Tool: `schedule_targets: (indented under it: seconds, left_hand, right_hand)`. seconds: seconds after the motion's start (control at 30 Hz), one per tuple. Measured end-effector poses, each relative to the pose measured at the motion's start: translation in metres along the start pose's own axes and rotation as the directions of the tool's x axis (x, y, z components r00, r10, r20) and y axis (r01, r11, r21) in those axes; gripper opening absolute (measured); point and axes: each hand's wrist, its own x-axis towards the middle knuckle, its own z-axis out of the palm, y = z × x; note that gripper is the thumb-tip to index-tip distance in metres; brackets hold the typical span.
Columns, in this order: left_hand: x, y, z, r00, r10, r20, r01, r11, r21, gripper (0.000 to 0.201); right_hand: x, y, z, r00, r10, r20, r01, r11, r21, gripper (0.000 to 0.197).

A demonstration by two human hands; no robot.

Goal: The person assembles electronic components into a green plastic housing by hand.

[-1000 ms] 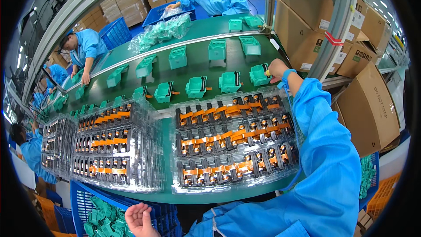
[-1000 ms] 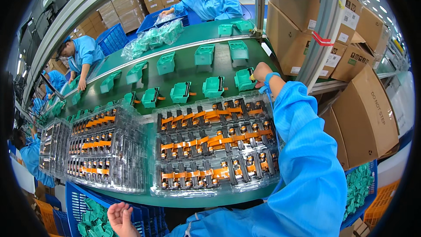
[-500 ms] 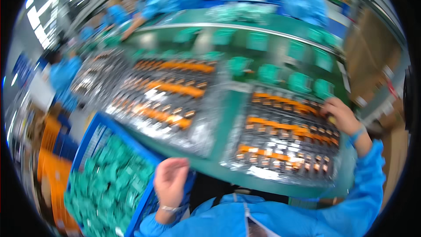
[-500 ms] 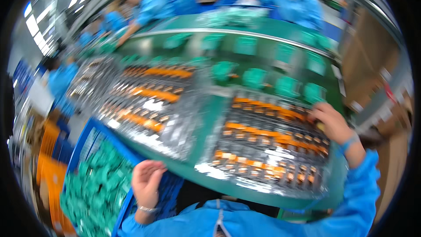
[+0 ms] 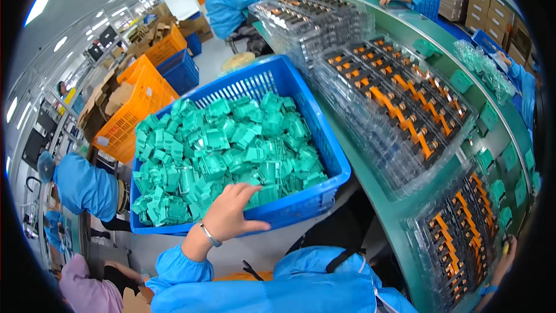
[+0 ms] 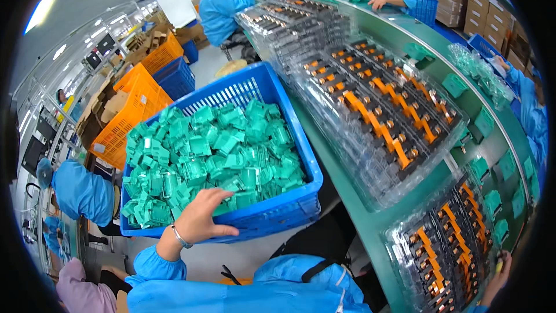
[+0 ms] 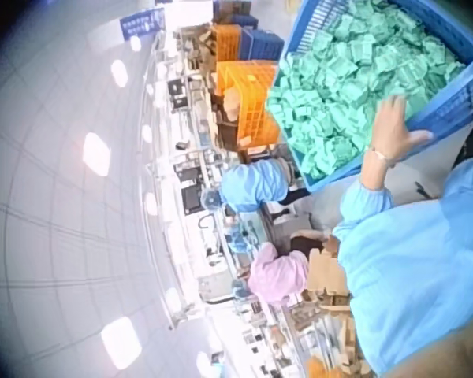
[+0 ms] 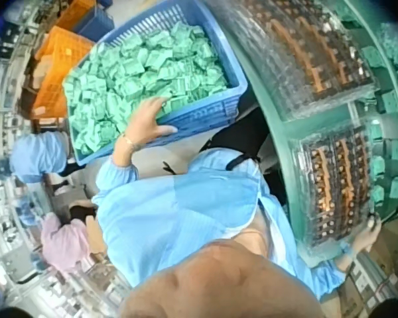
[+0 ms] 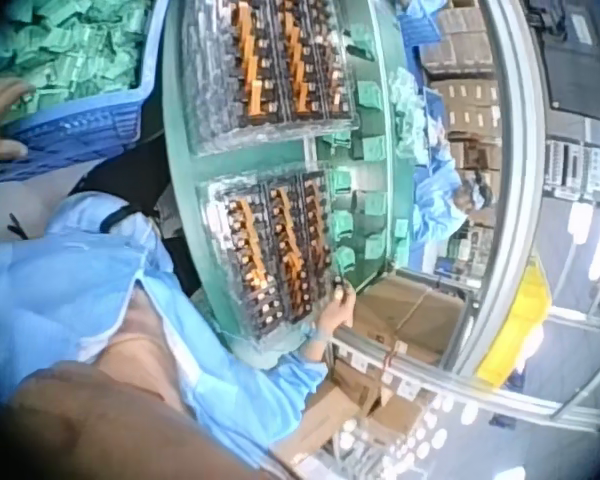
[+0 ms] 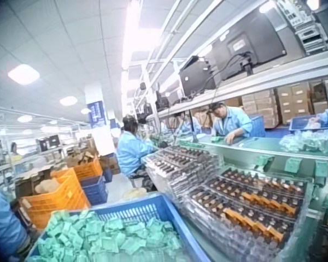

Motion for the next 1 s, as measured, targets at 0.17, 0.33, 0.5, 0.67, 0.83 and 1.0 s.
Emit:
schedule_targets:
  seconds: [0.17,0.33,0.5,0.67,0.83,1.0]
  left_hand:
    - [-0.027,-0.044,0.032,0.942,-0.224,0.249,0.176,0.964,0.201,0.037]
    - [-0.026,-0.034,0.041,0.983,-0.180,0.030,0.170,0.965,0.200,0.015]
    - [-0.027,-0.027,0.049,0.987,-0.158,0.025,0.148,0.959,0.242,0.016]
    - [-0.033,-0.018,0.048,0.979,-0.202,0.035,0.186,0.947,0.263,0.018]
    - [-0.033,-0.009,0.052,0.979,-0.202,0.005,0.195,0.952,0.237,0.018]
    - [-0.023,0.004,0.051,0.981,-0.190,0.038,0.177,0.960,0.216,0.016]
  right_hand:
    - [0.013,0.007,0.017,0.979,-0.094,-0.183,0.072,0.990,-0.123,0.031]
    - [0.002,-0.043,0.038,0.985,-0.123,-0.122,0.130,0.990,0.049,0.028]
    - [-0.001,-0.055,0.048,0.986,-0.120,-0.119,0.137,0.980,0.146,0.026]
    - [0.002,-0.048,0.039,0.984,-0.106,-0.145,0.131,0.975,0.181,0.025]
    - [0.007,-0.051,0.031,0.987,-0.120,-0.105,0.132,0.985,0.109,0.025]
    - [0.014,-0.068,0.040,0.990,-0.105,-0.099,0.120,0.979,0.163,0.029]
